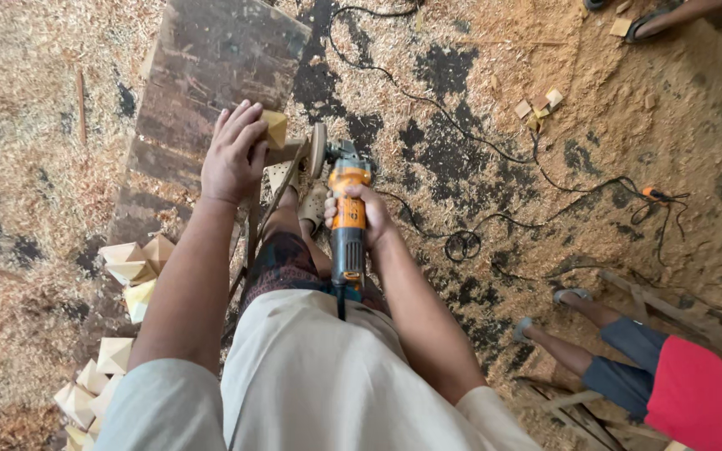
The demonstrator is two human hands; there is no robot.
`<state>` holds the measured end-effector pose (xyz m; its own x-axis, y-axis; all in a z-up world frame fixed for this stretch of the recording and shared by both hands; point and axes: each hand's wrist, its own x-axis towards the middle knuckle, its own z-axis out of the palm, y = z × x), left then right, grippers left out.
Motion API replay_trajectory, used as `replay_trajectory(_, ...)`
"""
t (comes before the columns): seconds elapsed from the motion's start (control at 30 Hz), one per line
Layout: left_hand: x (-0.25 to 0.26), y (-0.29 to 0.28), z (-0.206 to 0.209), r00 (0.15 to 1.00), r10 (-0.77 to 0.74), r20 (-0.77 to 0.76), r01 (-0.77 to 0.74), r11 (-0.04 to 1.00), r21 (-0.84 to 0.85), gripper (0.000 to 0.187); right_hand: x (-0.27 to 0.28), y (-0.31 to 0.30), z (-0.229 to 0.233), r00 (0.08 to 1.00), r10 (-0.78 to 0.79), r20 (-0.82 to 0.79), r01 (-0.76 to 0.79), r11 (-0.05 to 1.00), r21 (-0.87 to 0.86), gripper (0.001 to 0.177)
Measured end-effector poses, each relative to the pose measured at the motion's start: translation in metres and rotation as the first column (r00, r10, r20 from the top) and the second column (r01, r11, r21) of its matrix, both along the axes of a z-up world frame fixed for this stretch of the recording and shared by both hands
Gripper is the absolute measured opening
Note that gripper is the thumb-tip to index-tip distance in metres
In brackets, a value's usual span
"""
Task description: The person sands small wooden blocks with a power grinder and brushes off dust by hand.
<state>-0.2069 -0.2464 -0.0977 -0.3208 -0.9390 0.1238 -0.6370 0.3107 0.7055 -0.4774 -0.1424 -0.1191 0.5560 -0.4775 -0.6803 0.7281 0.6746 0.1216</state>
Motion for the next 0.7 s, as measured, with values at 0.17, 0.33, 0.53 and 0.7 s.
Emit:
replay_trajectory(0.17, 0.003, 0.008, -0.006, 0.999, 0.014, 0.029, -0.014, 1.0, -0.018, 0.027, 0.023, -0.015, 0.002, 0.998, -0.027, 0.065, 0.026, 0.999, 0.022, 0.051)
replay_trajectory(0.33, 0.003, 0.003, 0.0, 0.999, 0.029, 0.025, -0.028, 0.999, -0.016, 0.026, 0.037, -0.027, 0.006, 0.999, -0.031, 0.027, 0.03, 0.999, 0.031, 0.047)
replay_trajectory(0.53, 0.004, 0.005, -0.003, 0.999, 0.031, 0.011, -0.031, 0.999, -0.023, 0.024, 0.045, -0.027, 0.0, 0.997, -0.057, 0.055, 0.052, 0.995, 0.083, 0.046)
replay_trajectory(0.7, 0.005, 0.005, -0.001, 1.0, 0.02, 0.015, -0.02, 0.999, -0.027, 0.024, 0.043, -0.024, -0.003, 0.999, -0.026, 0.03, 0.023, 0.995, 0.1, 0.053)
